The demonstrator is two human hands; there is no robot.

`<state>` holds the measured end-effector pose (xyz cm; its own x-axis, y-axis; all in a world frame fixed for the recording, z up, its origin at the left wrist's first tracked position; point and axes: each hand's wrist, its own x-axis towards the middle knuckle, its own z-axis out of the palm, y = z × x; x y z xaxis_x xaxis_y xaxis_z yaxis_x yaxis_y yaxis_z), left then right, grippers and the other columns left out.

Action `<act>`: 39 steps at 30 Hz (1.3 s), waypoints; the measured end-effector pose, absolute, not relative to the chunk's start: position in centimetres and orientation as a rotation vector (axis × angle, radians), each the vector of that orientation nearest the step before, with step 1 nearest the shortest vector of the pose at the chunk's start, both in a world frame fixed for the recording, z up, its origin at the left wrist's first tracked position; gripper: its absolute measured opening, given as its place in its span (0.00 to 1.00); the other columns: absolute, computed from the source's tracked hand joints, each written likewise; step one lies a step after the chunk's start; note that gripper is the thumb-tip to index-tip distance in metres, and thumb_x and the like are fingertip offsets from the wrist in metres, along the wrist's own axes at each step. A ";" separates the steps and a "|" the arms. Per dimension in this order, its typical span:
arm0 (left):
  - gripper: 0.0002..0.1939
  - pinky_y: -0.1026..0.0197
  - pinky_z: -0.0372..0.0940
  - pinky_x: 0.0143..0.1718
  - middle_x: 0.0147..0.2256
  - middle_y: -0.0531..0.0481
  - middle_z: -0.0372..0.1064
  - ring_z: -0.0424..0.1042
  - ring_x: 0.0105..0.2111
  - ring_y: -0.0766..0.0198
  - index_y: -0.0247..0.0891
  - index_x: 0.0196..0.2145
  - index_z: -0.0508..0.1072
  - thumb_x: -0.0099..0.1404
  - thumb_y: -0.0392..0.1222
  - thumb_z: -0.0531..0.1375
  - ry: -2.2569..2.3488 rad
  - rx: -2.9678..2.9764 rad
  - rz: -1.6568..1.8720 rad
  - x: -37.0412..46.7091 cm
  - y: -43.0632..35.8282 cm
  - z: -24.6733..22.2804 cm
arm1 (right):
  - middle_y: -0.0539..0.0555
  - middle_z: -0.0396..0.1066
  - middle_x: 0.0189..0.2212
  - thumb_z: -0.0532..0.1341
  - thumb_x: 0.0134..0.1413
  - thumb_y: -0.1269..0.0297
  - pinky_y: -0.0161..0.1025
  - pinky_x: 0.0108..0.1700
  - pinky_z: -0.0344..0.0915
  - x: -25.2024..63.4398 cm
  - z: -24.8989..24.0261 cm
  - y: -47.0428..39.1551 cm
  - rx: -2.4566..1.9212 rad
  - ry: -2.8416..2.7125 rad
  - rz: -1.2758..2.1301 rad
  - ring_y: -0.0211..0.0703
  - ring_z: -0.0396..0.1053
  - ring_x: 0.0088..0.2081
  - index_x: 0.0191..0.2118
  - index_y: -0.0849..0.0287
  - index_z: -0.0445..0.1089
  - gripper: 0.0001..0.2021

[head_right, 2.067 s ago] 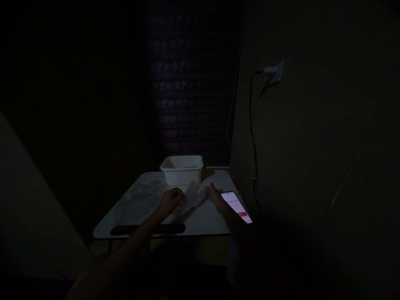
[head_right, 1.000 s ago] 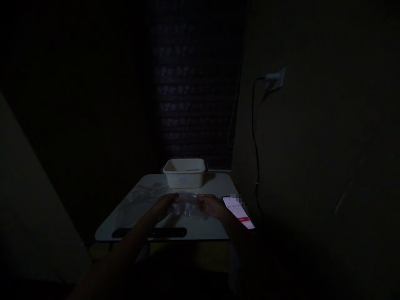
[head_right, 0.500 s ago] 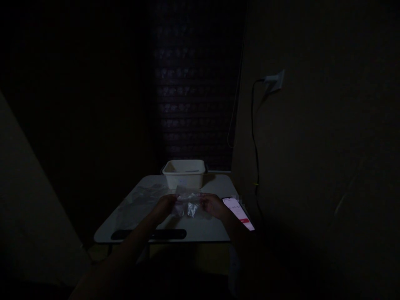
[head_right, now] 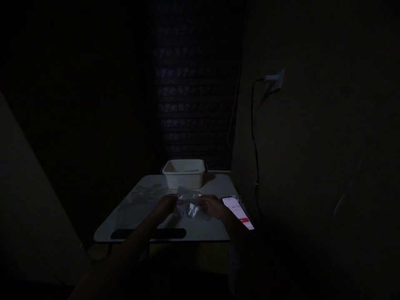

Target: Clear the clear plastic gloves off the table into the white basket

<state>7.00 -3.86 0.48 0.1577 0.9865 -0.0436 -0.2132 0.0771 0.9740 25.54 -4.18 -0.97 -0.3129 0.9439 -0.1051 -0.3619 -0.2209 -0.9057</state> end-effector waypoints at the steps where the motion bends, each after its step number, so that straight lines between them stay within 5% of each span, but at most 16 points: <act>1: 0.09 0.69 0.51 0.14 0.15 0.52 0.62 0.60 0.15 0.71 0.31 0.23 0.66 0.40 0.37 0.54 0.965 1.071 1.152 7.0 -3.9 0.5 | 0.48 0.65 0.18 0.56 0.35 0.72 0.29 0.22 0.56 25.5 -1.0 -4.2 -0.858 -1.030 1.694 0.31 0.62 0.21 0.24 0.62 0.63 0.03; 27: 0.06 0.68 0.52 0.16 0.16 0.53 0.60 0.59 0.15 0.72 0.33 0.20 0.64 0.40 0.33 0.50 0.944 1.088 1.026 6.6 -3.7 0.6 | 0.49 0.65 0.19 0.53 0.32 0.77 0.33 0.28 0.57 26.2 -1.1 -3.7 -0.806 -0.999 1.613 0.34 0.63 0.23 0.23 0.62 0.63 0.07; 34: 0.06 0.68 0.51 0.16 0.15 0.52 0.61 0.58 0.14 0.71 0.32 0.19 0.66 0.41 0.35 0.51 1.069 1.184 0.963 7.1 -3.7 -0.5 | 0.48 0.65 0.19 0.53 0.36 0.64 0.35 0.22 0.56 26.5 -1.4 -3.7 -0.986 -0.896 1.682 0.37 0.63 0.20 0.30 0.58 0.59 0.09; 39: 0.04 0.66 0.53 0.19 0.15 0.52 0.60 0.60 0.17 0.69 0.33 0.15 0.64 0.43 0.36 0.53 1.172 1.305 0.981 7.7 -3.3 -1.8 | 0.47 0.64 0.19 0.56 0.31 0.71 0.35 0.22 0.56 26.7 -3.3 -3.2 -1.153 -0.998 1.424 0.36 0.63 0.21 0.29 0.56 0.58 0.12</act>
<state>7.68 -3.29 -1.78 0.1759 0.9815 -0.0758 0.0976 0.0592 0.9935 26.73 -3.24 -3.33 -0.0369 0.9885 -0.1469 -0.1989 -0.1513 -0.9683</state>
